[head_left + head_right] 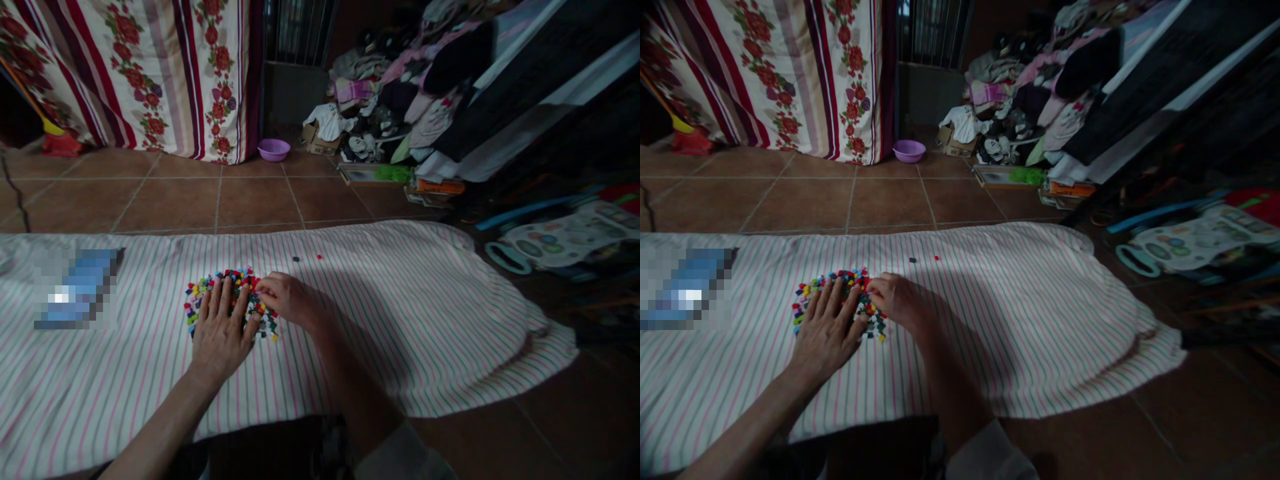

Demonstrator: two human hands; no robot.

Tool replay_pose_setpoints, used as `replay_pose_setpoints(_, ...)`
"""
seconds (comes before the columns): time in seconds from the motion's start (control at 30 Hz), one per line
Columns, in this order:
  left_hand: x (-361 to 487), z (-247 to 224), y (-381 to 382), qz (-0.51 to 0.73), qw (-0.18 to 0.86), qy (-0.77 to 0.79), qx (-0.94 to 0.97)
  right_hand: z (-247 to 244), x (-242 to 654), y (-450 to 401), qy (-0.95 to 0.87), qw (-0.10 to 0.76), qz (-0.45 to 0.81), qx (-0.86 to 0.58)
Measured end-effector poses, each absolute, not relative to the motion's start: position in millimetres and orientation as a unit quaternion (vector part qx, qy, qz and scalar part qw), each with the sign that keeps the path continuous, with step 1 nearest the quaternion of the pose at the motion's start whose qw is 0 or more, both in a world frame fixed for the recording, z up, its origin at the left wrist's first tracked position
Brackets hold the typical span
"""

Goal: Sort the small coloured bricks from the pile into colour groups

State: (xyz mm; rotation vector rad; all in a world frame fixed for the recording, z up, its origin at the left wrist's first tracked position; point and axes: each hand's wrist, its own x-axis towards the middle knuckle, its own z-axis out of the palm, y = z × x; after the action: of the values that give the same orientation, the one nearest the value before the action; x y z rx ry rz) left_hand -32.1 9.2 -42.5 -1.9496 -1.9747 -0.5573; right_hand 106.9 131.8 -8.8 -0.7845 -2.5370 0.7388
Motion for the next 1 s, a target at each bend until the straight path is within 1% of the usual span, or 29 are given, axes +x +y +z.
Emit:
replay_pose_setpoints(0.13, -32.2, -41.2, 11.7, -0.187, 0.143, -0.701, -0.673, -11.4, 111.4, 134.2, -0.905, 0.190, 0.264, -0.275)
replay_pose_setpoints(0.4, -27.8, -33.4, 24.4, -0.164, 0.128, -0.732, -0.648, -22.6, 122.4, 146.2, -0.902, 0.233, 0.260, -0.254)
replay_pose_setpoints(0.63, -20.2, -34.3, 32.2, -0.159, 0.108, -0.745, -0.639, -15.9, 135.2, 150.1, -0.902, 0.226, 0.268, -0.251)
replay_pose_setpoints(0.8, -17.7, -32.0, 27.0, -0.158, 0.111, -0.740, -0.644, -13.9, 151.9, 162.9, -0.873, 0.272, 0.265, -0.305)
replay_pose_setpoints(1.0, -17.1, -33.9, 20.9, -0.152, 0.126, -0.733, -0.651, -8.5, 183.9, 185.3, -0.824, 0.348, 0.222, -0.388)
